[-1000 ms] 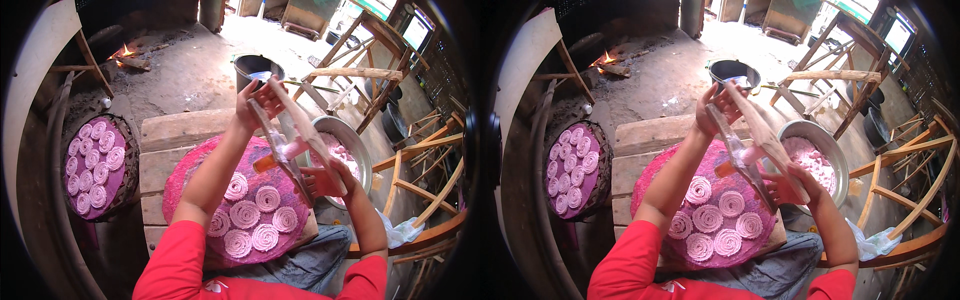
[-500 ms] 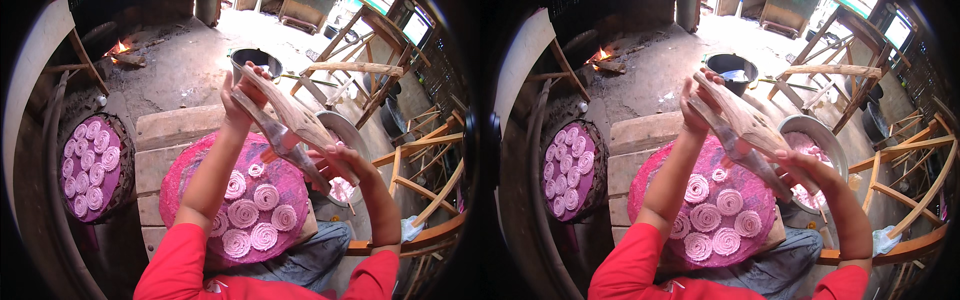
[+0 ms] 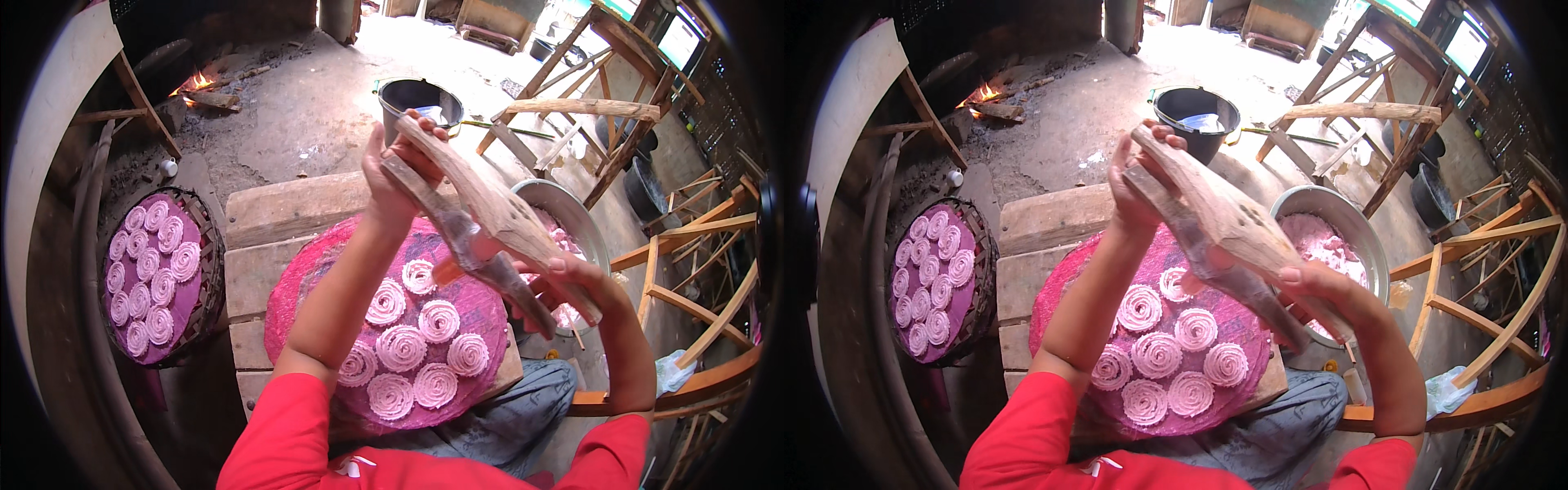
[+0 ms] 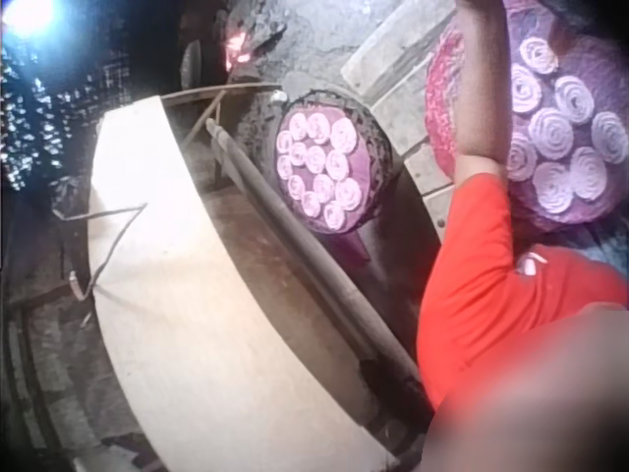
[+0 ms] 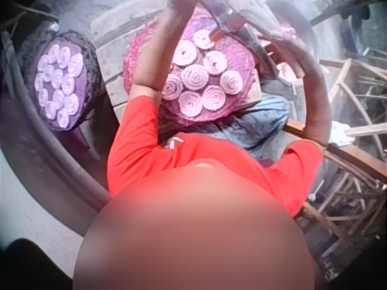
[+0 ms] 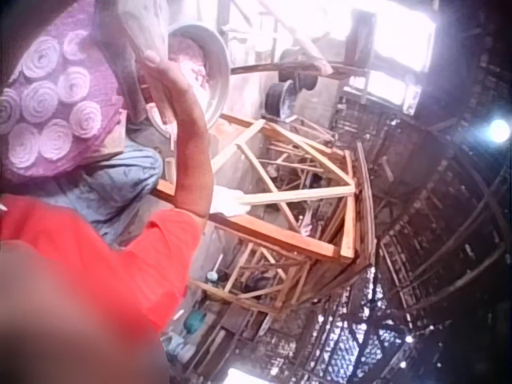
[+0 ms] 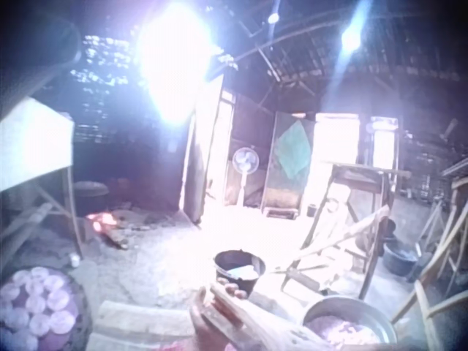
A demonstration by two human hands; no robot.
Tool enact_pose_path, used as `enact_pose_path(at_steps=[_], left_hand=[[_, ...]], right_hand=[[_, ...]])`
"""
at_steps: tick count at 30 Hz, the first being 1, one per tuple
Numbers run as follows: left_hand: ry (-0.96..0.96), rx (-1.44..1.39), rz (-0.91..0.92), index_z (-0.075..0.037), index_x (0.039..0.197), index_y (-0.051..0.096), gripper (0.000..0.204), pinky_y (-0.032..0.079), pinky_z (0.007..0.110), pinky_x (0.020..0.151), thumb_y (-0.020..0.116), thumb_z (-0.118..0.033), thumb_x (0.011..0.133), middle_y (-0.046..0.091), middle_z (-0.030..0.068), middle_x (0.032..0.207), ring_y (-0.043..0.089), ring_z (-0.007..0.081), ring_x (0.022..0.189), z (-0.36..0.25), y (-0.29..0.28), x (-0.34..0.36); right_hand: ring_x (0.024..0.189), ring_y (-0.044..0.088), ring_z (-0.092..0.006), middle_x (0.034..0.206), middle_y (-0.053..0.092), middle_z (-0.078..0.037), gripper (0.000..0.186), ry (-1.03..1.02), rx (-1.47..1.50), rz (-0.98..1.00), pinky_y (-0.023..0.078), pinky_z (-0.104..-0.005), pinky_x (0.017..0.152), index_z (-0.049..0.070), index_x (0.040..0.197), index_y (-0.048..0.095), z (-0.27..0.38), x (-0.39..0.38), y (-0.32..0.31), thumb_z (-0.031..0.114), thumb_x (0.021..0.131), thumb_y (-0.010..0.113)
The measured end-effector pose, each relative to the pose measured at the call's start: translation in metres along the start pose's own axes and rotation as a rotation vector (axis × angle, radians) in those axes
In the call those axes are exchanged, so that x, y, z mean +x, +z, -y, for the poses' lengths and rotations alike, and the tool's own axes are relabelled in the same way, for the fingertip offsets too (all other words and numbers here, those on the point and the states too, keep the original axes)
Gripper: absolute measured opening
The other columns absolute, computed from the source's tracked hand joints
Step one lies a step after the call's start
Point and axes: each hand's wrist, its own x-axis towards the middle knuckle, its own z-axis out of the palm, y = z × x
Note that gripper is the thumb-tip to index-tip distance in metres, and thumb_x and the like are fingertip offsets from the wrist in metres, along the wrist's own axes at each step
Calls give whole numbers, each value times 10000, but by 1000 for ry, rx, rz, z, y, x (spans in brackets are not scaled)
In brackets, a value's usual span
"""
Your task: The person uses a wooden piping tool to squeeze pink paste into rose-shaped decorations on a pink mat. They repeatedly scoop paste from a metal bowl, pipe each rose, and arrange them in rows on the mat and in a woven tray.
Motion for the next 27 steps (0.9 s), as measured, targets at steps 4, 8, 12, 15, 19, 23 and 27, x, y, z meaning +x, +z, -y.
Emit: enact_pose_path(at_steps=[4, 8, 12, 15, 19, 23, 27], left_hand=[[-48, -122, -19, -68, 1087, 563, 526, 430, 408, 930, 332, -521, 957, 578, 111, 974, 534, 294, 985, 3, -11, 14], [-46, -17, -32, -66, 1065, 544, 519, 438, 401, 890, 316, -520, 960, 561, 113, 929, 530, 289, 939, -21, -21, 12], [-18, -64, -137, -58, 1055, 529, 475, 519, 330, 667, 324, -478, 972, 548, 111, 936, 520, 282, 918, -28, -32, -13], [29, -148, -150, -58, 1066, 530, 425, 485, 189, 397, 325, -423, 989, 558, 109, 926, 528, 267, 923, -29, -39, -22], [72, -130, -74, -57, 1072, 531, 405, 478, 202, 409, 291, -377, 1006, 558, 96, 925, 531, 260, 935, -34, -39, -18], [114, -94, -27, -64, 1076, 534, 382, 472, 200, 414, 308, -364, 1003, 557, 85, 943, 532, 250, 941, -41, -28, -10], [110, -135, 68, -72, 1089, 538, 349, 478, 198, 433, 342, -347, 997, 554, 77, 970, 527, 239, 965, -48, -11, 1]], right_hand=[[746, 671, -247, 902, 652, -191, 671, -122, -42, 17, 545, -334, 639, -78, 1164, 543, -2, 9, -9, 508, 838, 568], [723, 656, -225, 890, 646, -166, 631, -162, -20, 65, 534, -321, 648, -74, 1090, 586, -16, 27, -6, 509, 851, 565], [813, 667, -241, 1061, 629, -181, 639, -91, -30, -27, 535, -320, 661, -20, 1152, 590, -34, 35, -2, 550, 867, 542], [860, 663, -289, 1056, 628, -221, 743, -172, 282, 143, 555, -354, 643, -9, 1313, 451, -50, 61, 6, 617, 913, 425], [865, 645, -218, 1159, 585, -206, 542, -45, 791, 375, 580, -356, 564, 13, 1334, 430, -72, 110, 29, 433, 991, 440], [804, 607, -134, 1093, 589, -153, 467, -331, 829, 364, 549, -270, 545, 1, 1286, 462, -78, 137, 51, 348, 977, 515], [735, 581, -93, 934, 607, -63, 523, -280, 589, 251, 509, -207, 606, 2, 1140, 550, -77, 136, 50, 489, 969, 463]])
